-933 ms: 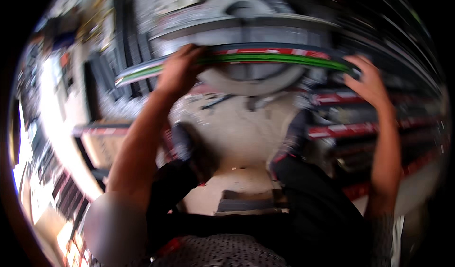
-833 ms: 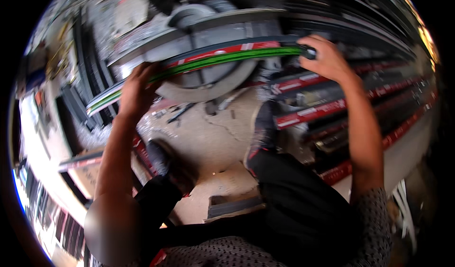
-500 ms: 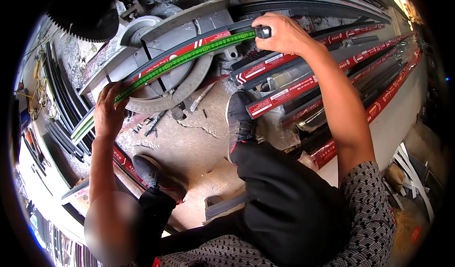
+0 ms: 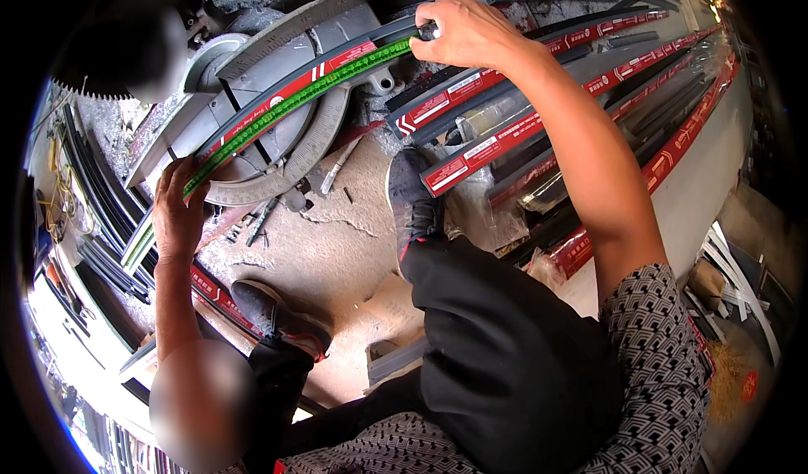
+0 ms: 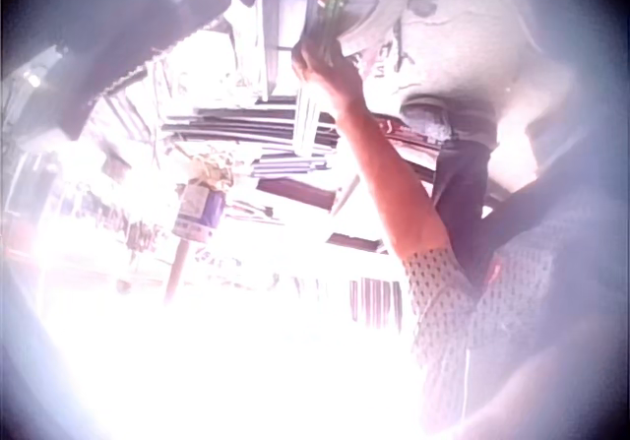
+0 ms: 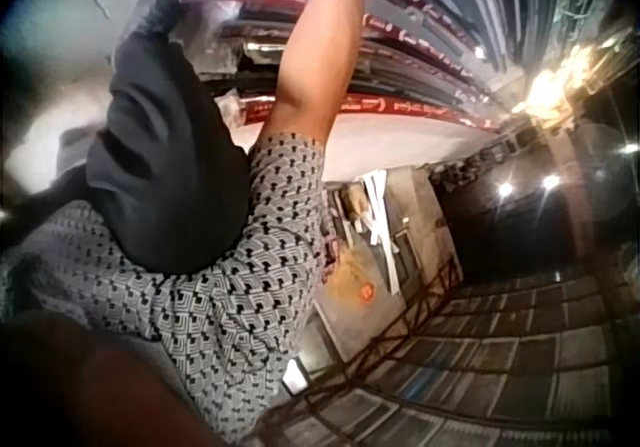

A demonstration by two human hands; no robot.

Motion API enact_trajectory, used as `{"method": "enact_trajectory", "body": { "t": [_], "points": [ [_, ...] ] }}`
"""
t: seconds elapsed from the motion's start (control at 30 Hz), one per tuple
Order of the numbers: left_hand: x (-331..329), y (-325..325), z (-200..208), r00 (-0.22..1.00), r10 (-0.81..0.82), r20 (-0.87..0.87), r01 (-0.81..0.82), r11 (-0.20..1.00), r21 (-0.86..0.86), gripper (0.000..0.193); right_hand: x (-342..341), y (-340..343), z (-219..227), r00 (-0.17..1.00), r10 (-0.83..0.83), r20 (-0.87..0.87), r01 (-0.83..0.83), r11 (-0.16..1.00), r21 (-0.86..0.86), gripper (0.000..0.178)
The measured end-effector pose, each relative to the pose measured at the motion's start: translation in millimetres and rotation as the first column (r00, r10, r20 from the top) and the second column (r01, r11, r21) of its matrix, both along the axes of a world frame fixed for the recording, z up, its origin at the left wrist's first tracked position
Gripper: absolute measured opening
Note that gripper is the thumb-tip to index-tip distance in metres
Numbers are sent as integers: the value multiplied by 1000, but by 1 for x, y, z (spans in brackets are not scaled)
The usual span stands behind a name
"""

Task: The person measures and cuts aluminum window frame profiles using a tape measure, marker, and miter saw. They then fit the cut pieces into a window frame assembly on the floor.

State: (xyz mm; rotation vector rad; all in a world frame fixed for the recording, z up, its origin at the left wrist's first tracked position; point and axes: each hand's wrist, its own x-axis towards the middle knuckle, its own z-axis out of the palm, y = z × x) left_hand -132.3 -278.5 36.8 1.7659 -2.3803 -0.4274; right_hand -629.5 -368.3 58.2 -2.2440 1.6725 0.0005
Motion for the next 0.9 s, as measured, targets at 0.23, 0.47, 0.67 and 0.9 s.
{"method": "enact_trajectory", "body": {
  "t": [0.23, 0.47, 0.67, 0.9],
  "points": [
    [-2, -1, 0, 1000, -1, 11, 1, 1000, 21, 49, 15, -4, 10, 981, -102, -167, 120, 988, 97, 53],
    [-2, -1, 3, 1000, -4, 14, 4, 1000, 28, 48, 29, -4, 17, 970, -121, -213, 148, 982, 114, 56],
    [-2, -1, 1, 1000, -7, 17, 7, 1000, 22, 48, 25, -5, 8, 973, -86, -213, 96, 995, 35, 58],
    [-3, -1, 2, 1000, 8, 22, -8, 1000, 24, 48, 28, -4, 9, 972, -76, -220, 77, 997, -2, 58]
  ]
}}
